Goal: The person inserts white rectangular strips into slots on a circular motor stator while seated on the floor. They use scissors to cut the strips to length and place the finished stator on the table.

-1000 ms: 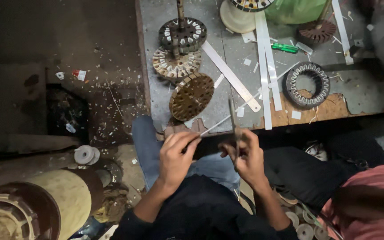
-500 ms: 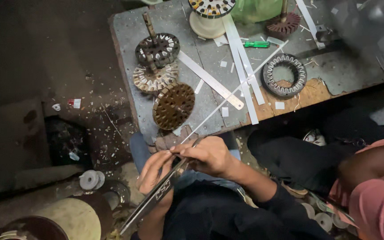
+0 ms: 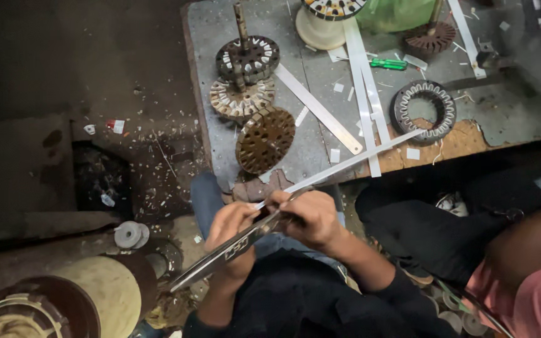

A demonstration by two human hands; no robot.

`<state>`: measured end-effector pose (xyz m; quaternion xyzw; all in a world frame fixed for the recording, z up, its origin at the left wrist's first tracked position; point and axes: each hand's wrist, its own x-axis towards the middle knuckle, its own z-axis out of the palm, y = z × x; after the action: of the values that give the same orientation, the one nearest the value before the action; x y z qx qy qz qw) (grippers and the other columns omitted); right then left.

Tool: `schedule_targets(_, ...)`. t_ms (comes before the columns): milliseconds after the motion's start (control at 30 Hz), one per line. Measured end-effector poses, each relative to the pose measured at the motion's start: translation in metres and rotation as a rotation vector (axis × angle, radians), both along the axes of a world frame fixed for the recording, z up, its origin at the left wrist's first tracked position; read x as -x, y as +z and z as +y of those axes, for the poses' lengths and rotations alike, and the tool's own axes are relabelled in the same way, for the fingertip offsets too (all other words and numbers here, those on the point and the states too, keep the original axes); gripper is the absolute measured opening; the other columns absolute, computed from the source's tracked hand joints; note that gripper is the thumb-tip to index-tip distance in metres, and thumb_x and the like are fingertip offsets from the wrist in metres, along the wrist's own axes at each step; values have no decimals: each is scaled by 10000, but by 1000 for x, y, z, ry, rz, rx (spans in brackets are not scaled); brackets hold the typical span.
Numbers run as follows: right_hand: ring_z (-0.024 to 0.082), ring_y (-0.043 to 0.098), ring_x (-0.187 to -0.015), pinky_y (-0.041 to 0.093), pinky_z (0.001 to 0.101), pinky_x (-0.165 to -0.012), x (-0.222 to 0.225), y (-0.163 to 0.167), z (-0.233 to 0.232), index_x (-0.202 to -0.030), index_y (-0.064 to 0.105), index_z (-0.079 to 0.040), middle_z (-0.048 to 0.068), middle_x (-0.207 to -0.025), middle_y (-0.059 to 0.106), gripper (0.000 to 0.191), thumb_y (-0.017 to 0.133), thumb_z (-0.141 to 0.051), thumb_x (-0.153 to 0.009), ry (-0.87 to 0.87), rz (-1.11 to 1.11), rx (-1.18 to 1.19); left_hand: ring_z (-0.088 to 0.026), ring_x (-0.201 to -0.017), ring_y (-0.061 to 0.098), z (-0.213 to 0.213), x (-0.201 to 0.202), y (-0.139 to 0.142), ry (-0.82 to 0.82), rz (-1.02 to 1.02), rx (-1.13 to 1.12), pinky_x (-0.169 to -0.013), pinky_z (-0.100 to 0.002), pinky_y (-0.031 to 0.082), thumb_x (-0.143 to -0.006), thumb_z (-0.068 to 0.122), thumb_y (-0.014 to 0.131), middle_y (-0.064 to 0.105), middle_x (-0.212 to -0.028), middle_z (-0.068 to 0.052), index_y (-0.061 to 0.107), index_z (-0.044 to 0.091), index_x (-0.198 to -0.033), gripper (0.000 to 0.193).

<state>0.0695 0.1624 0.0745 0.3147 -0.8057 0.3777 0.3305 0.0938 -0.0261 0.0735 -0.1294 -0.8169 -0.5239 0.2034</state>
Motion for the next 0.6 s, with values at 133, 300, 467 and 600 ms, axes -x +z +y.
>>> schedule_targets(133,178,686,-666,500,289,-571,6,-10,30,-1153,451,-61,120,-988,746,591,902,-25,-773,-124,3,12,-298,-972,728,-26,1,-8,25,211,-78,-871,-372,621,-879,-24,571,700,-1066,-172,678,-67,-1097,246)
schedule_targets(300,151,696,-752,559,246,-662,-2,-21,80,-1204,376,-74,166,-1063,746,667,891,53,-799,-215,-183,173,-242,-913,725,-85,-13,-20,284,10,-8,-859,-333,600,-881,-188,664,708,-1009,-165,700,-57,-993,175)
schedule_targets(467,223,754,-898,592,279,-750,-16,-36,121,-1221,382,-71,193,-1070,738,650,826,142,-799,-452,-131,121,-272,-1037,724,-157,-1,-51,150,-73,-245,-960,-362,645,-1069,-155,609,619,-1072,-178,600,-62,-1008,112)
schedule_targets(600,258,729,-934,596,322,-789,-32,-48,158,-1263,412,-42,245,-1138,700,626,676,212,-755,-561,-110,119,-263,-1003,731,-186,17,-58,128,-65,-496,-947,-370,649,-1159,-117,564,627,-1068,-186,581,-55,-1112,79)
